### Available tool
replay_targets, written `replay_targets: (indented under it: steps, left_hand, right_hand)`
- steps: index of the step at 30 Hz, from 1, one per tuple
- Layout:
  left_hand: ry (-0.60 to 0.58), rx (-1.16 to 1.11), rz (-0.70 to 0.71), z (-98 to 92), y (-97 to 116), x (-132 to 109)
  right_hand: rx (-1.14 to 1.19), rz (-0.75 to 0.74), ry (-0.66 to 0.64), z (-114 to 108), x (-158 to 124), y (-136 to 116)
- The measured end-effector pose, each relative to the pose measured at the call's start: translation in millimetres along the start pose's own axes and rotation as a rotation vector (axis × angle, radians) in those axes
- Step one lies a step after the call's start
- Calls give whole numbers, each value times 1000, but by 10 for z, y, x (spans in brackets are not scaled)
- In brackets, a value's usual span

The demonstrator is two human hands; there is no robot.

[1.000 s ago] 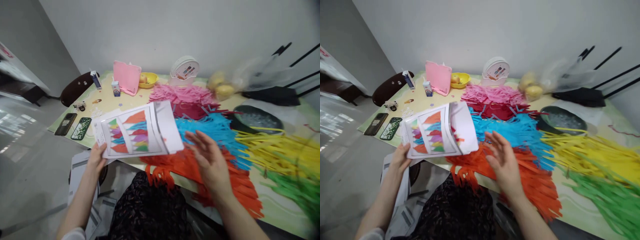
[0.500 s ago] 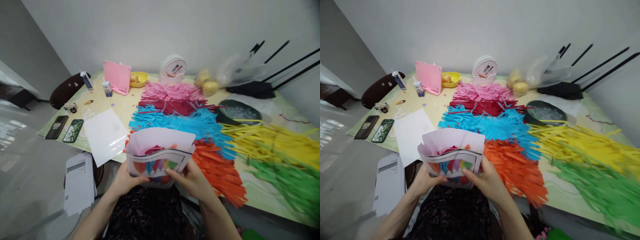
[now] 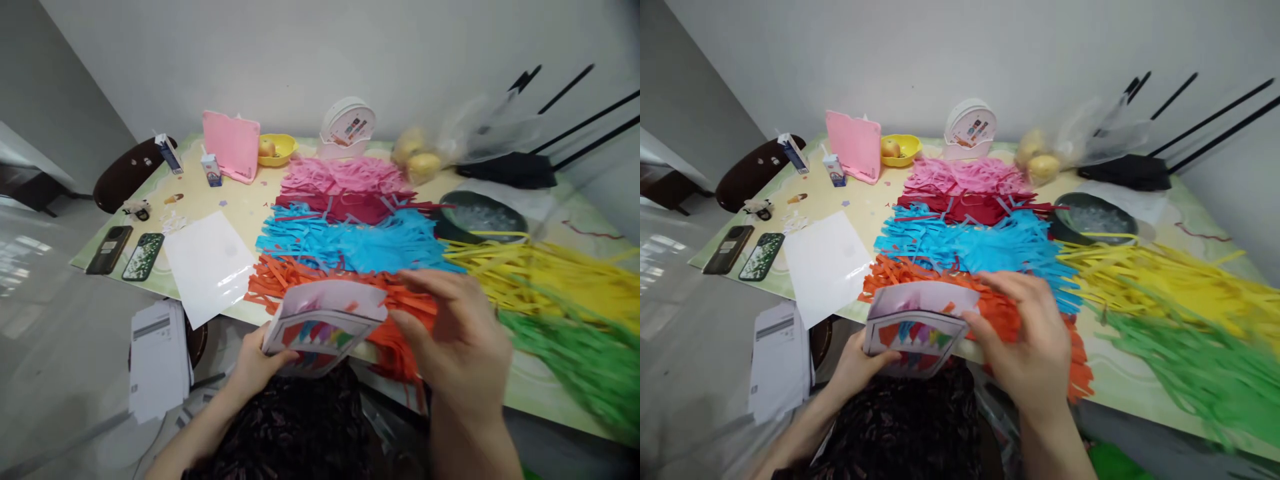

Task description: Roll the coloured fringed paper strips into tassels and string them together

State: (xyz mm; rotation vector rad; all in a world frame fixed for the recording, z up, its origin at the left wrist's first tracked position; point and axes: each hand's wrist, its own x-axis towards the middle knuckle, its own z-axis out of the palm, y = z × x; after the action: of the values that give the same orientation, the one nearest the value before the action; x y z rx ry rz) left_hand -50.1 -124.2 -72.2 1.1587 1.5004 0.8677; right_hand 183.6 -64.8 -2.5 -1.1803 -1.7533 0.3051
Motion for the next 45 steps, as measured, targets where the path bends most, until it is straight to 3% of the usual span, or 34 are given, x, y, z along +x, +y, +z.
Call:
replay_targets:
  steps: [2, 5, 9, 14, 20, 26, 31, 36, 45]
  left_hand:
    - [-44, 34, 14, 7, -1, -35]
    - [-87, 52, 22, 24, -27, -77]
    - [-114, 23, 10, 17, -62, -97]
    - [-130, 37, -26, 16, -92, -83]
    - [-70, 104, -79, 125, -208, -126]
    - [-89, 136, -132, 209, -176, -207]
    - [-151, 124, -108, 191, -127, -237]
    - [-108, 275, -162, 222, -118, -279]
    - [-103, 340, -128, 313, -104, -344]
  right_hand:
    - [-137, -156, -94, -7, 186, -169]
    - [-182, -312, -277, 151, 326, -331]
    - [-57, -361, -307, 335, 306, -324]
    - [37, -283, -270, 377, 218, -274]
    - [-42, -35, -362, 408, 191, -286]
    - [-16, 26, -357, 422, 144, -353]
    - [150, 75, -495, 323, 196, -297]
    - [152, 230, -496, 294, 185, -242]
    - [37, 262, -391, 451, -8, -284]
